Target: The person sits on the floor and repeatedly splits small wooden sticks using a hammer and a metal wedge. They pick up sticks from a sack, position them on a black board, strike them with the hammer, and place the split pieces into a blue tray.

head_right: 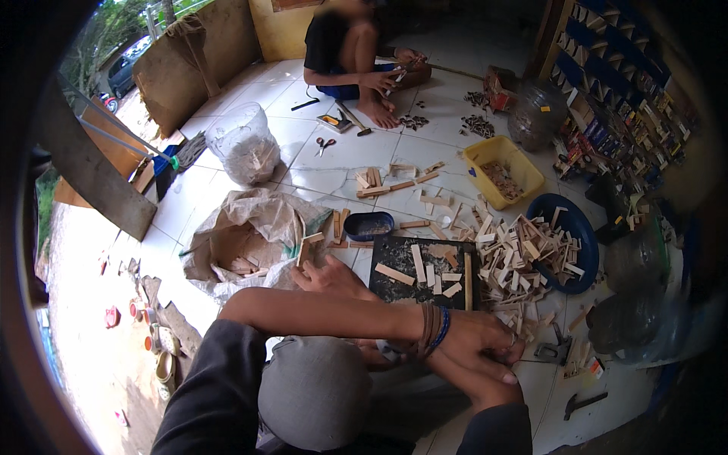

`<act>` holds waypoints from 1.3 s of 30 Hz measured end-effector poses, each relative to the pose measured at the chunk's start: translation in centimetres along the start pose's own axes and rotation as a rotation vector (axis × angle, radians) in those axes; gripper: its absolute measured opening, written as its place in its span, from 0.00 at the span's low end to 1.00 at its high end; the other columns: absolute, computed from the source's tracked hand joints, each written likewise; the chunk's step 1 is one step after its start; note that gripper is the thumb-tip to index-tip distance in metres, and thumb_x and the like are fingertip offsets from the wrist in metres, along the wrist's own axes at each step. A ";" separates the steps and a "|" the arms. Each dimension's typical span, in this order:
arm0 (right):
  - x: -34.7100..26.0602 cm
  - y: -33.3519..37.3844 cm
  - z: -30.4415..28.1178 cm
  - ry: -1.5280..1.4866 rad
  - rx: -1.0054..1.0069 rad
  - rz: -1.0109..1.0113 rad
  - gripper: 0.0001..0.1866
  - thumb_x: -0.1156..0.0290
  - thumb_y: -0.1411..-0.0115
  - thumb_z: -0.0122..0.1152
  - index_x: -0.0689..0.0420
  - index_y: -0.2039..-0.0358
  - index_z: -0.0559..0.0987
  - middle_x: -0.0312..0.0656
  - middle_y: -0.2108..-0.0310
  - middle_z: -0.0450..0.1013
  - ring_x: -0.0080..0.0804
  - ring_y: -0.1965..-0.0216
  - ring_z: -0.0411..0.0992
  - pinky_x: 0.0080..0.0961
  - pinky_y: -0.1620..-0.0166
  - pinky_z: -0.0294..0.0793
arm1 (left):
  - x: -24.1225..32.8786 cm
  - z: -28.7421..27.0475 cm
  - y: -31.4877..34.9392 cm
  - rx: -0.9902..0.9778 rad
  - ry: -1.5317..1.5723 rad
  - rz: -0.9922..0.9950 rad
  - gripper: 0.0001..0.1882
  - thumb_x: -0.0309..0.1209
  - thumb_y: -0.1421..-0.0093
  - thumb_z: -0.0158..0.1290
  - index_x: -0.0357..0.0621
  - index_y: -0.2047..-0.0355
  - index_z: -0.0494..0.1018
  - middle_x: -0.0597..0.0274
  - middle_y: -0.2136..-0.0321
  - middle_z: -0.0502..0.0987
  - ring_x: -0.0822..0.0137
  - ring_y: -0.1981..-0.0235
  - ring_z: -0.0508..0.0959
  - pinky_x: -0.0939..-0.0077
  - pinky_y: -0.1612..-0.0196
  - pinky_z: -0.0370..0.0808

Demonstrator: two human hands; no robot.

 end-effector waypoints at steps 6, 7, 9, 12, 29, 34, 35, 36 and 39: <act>1.1 4.3 1.7 0.000 -0.151 0.043 0.32 0.56 0.38 0.58 0.61 0.38 0.73 0.52 0.55 0.77 0.38 0.57 0.78 0.37 0.58 0.71 | -3.7 -1.2 0.8 -0.102 0.007 -0.112 0.26 0.55 0.32 0.55 0.42 0.70 0.78 0.52 0.79 0.77 0.52 0.73 0.81 0.60 0.65 0.74; 0.9 4.4 2.3 0.022 -0.168 0.009 0.31 0.56 0.38 0.58 0.61 0.38 0.73 0.51 0.56 0.77 0.38 0.57 0.77 0.37 0.58 0.71 | -4.0 -0.9 0.6 -0.135 -0.032 -0.146 0.27 0.56 0.32 0.54 0.42 0.70 0.79 0.52 0.80 0.77 0.52 0.73 0.81 0.61 0.65 0.75; 1.5 3.9 2.4 0.034 -0.097 0.070 0.30 0.57 0.39 0.58 0.62 0.40 0.74 0.48 0.59 0.76 0.38 0.60 0.75 0.36 0.58 0.70 | -2.8 0.2 -1.5 -0.119 0.025 -0.016 0.29 0.58 0.32 0.52 0.41 0.64 0.80 0.49 0.73 0.81 0.50 0.66 0.82 0.59 0.60 0.76; 2.0 3.6 1.9 0.011 -0.029 0.149 0.29 0.59 0.41 0.57 0.61 0.42 0.76 0.44 0.62 0.74 0.35 0.68 0.74 0.31 0.61 0.70 | -1.3 3.2 -3.0 -0.157 0.100 0.109 0.30 0.59 0.32 0.51 0.41 0.57 0.79 0.45 0.63 0.83 0.46 0.59 0.82 0.55 0.54 0.77; 16.5 35.5 -11.2 0.048 0.305 1.355 0.18 0.68 0.30 0.60 0.57 0.42 0.72 0.52 0.51 0.77 0.51 0.53 0.79 0.45 0.54 0.76 | -10.0 -4.9 21.3 0.180 0.150 -0.447 0.12 0.37 0.32 0.61 0.41 0.57 0.80 0.57 0.68 0.83 0.64 0.70 0.83 0.70 0.66 0.76; 16.3 34.3 -8.5 0.331 -0.036 1.116 0.17 0.69 0.31 0.60 0.52 0.42 0.75 0.45 0.42 0.74 0.50 0.45 0.74 0.46 0.46 0.73 | -12.5 -4.7 23.3 0.377 0.088 -0.428 0.09 0.32 0.32 0.59 0.42 0.56 0.80 0.58 0.66 0.83 0.58 0.65 0.84 0.67 0.60 0.79; 16.0 33.9 -8.2 0.335 -0.072 1.116 0.17 0.70 0.31 0.60 0.52 0.42 0.76 0.46 0.41 0.73 0.50 0.44 0.74 0.45 0.46 0.73 | -12.7 -5.5 23.2 0.434 -0.061 -0.427 0.09 0.32 0.33 0.60 0.43 0.57 0.79 0.58 0.65 0.82 0.57 0.64 0.83 0.65 0.60 0.79; 16.0 33.9 -8.2 0.363 -0.093 1.154 0.18 0.70 0.30 0.59 0.52 0.41 0.76 0.47 0.40 0.72 0.50 0.43 0.73 0.45 0.44 0.72 | -12.7 -6.5 23.0 0.490 -0.206 -0.429 0.08 0.32 0.35 0.61 0.44 0.58 0.79 0.58 0.64 0.82 0.55 0.63 0.82 0.64 0.60 0.78; 15.1 33.1 -8.9 0.394 -0.076 1.235 0.18 0.71 0.30 0.56 0.53 0.41 0.76 0.48 0.36 0.69 0.50 0.41 0.72 0.45 0.42 0.71 | -12.8 -9.0 22.5 0.561 -0.603 -0.500 0.09 0.31 0.39 0.61 0.48 0.58 0.79 0.62 0.60 0.79 0.54 0.58 0.79 0.63 0.58 0.77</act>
Point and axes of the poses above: each hand's wrist, its own y-axis away from the middle knuckle, its own z-axis out of the palm, x = y × z, the point moved 8 cm from there along -y, towards the middle knuckle
